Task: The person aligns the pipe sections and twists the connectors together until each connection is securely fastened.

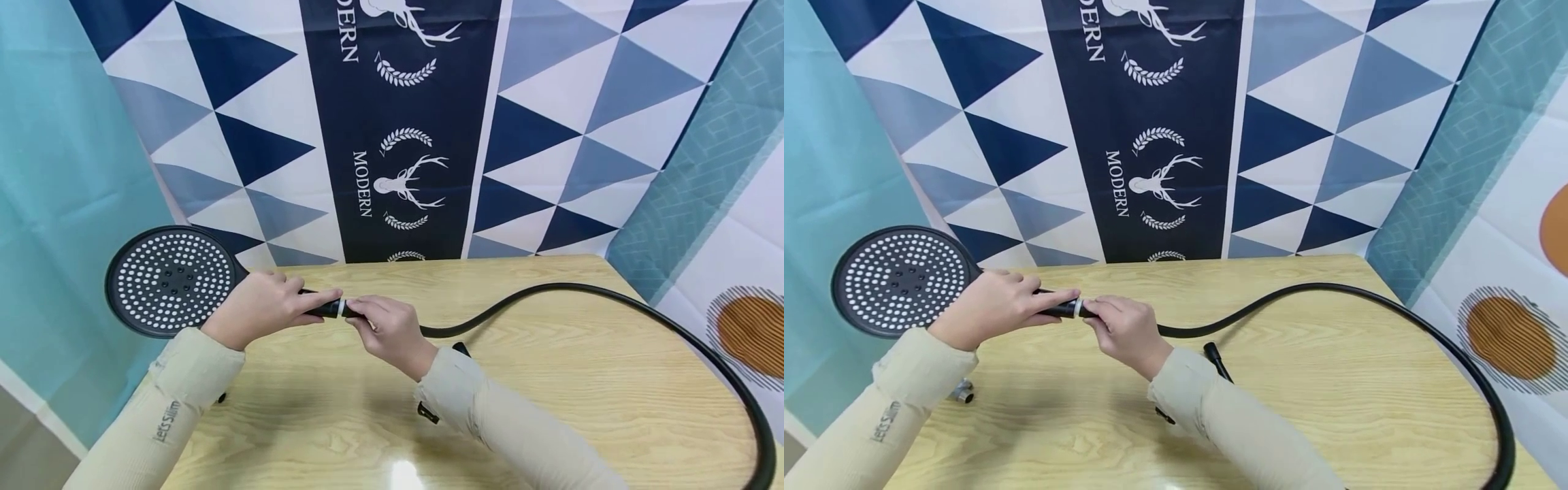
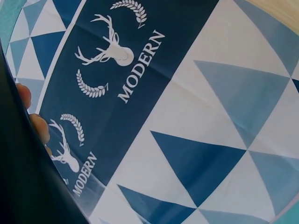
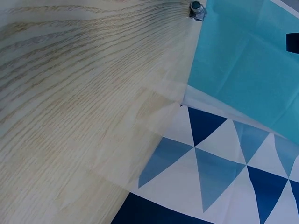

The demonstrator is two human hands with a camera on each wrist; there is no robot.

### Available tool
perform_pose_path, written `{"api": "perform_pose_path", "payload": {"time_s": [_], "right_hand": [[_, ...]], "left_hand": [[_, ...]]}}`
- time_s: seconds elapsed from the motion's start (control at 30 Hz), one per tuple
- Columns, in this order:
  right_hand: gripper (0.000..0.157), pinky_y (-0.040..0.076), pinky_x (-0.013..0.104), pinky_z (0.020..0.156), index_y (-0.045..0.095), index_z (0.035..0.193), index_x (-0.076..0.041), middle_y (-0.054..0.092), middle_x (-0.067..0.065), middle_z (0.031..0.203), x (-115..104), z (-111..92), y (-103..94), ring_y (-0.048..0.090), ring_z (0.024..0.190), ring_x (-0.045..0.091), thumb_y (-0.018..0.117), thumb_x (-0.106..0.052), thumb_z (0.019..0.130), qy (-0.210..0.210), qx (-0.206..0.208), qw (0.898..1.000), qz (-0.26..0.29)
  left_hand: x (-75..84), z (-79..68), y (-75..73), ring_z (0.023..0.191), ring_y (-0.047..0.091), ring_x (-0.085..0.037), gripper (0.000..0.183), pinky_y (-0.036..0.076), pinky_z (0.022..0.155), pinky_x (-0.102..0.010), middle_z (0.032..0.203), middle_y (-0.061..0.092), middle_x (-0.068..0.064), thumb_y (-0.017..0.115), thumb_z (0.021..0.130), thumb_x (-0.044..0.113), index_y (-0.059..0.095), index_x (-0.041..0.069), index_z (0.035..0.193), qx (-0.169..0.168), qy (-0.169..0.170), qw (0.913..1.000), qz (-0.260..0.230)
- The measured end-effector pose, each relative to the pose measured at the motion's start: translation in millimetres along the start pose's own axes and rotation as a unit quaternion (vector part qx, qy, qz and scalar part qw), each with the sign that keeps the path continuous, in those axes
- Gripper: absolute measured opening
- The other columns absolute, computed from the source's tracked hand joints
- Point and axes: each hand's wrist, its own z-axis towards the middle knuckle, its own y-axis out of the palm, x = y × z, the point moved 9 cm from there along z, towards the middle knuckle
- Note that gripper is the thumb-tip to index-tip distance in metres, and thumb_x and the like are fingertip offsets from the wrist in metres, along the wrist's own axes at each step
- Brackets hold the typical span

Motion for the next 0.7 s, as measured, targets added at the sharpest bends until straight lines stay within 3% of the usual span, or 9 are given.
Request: {"api": "perform_pose_path", "payload": {"time_s": [0.2, 0.7], "right_hand": [[0.022, 0.054, 0.023, 0.072, 0.071, 0.093, 0.003, 0.071, 0.012, 0.087, 1.0, -1.1, -1.8, 0.070, 0.079, 0.019, 0.080, -0.001, 0.074, 0.024, -0.021, 0.999, 0.016], [0.024, 0.051, 0.018, 0.063, 0.070, 0.096, 0.004, 0.071, 0.012, 0.086, 2.8, 3.3, -4.3, 0.069, 0.072, 0.017, 0.079, -0.001, 0.074, 0.049, -0.040, 0.995, 0.078]], "left_hand": [[2.7, 3.1, -3.6, 0.039, 0.029, -0.013, 0.054, 0.026, 0.036, -0.024, 0.057, 0.041, -0.003, 0.020, 0.104, 0.047, 0.066, 0.023, 0.115, 0.016, 0.006, 0.9998, -0.013], [2.8, 2.0, -6.1, 0.038, 0.028, -0.012, 0.052, 0.024, 0.036, -0.023, 0.053, 0.039, -0.001, 0.021, 0.104, 0.048, 0.065, 0.024, 0.117, 0.017, 0.016, 0.9996, -0.018]]}}
